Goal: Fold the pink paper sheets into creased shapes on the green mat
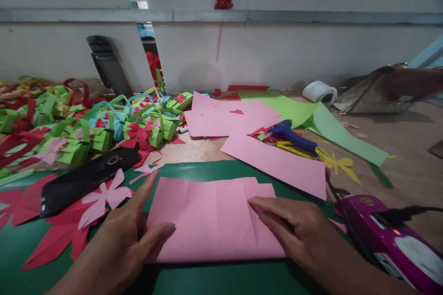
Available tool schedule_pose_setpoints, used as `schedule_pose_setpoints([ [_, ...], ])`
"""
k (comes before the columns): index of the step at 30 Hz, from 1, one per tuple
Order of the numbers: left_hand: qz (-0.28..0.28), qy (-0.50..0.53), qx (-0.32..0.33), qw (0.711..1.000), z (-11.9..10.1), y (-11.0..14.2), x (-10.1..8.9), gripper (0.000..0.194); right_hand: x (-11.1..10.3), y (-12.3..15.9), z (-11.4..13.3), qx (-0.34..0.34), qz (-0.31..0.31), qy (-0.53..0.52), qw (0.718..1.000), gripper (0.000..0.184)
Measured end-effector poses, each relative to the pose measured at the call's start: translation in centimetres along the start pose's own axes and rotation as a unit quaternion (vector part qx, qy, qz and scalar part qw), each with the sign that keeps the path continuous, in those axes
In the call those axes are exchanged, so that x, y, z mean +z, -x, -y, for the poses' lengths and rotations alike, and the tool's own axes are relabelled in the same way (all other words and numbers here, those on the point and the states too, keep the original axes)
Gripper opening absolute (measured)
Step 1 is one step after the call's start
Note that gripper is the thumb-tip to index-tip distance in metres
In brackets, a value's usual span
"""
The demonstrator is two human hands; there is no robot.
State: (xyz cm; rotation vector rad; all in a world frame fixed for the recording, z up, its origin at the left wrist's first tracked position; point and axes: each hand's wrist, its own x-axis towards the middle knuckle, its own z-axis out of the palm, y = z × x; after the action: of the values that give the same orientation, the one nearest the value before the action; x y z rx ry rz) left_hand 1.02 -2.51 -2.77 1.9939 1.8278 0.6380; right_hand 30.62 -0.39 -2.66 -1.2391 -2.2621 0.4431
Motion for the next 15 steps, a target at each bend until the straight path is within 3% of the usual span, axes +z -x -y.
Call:
schedule_pose_setpoints([
  [4, 0.058, -0.004, -0.004, 0.998, 1.0, 1.0, 0.0, 0.076, -0.3, 0.8, 0.6, -0.026, 0.027, 0.017, 0.999, 0.030],
  [9, 0.064, -0.010, 0.042, 0.997, 1.6, 1.4, -0.3, 0.072, -1.0, 0.6, 1.6, -0.042, 0.028, -0.005, 0.999, 0.021],
  [12, 0.075, 0.027, 0.011, 0.997, 0.7, 1.4, -0.5, 0.071, -1.0, 0.1, 1.5, -0.026, 0.024, -0.042, 0.999, 0.019],
  [15, 0.077, 0.048, -0.036, 0.995, -0.2, 1.3, -0.8, 0.070, -1.1, -0.2, 1.2, 0.036, 0.022, -0.066, 0.997, 0.019],
])
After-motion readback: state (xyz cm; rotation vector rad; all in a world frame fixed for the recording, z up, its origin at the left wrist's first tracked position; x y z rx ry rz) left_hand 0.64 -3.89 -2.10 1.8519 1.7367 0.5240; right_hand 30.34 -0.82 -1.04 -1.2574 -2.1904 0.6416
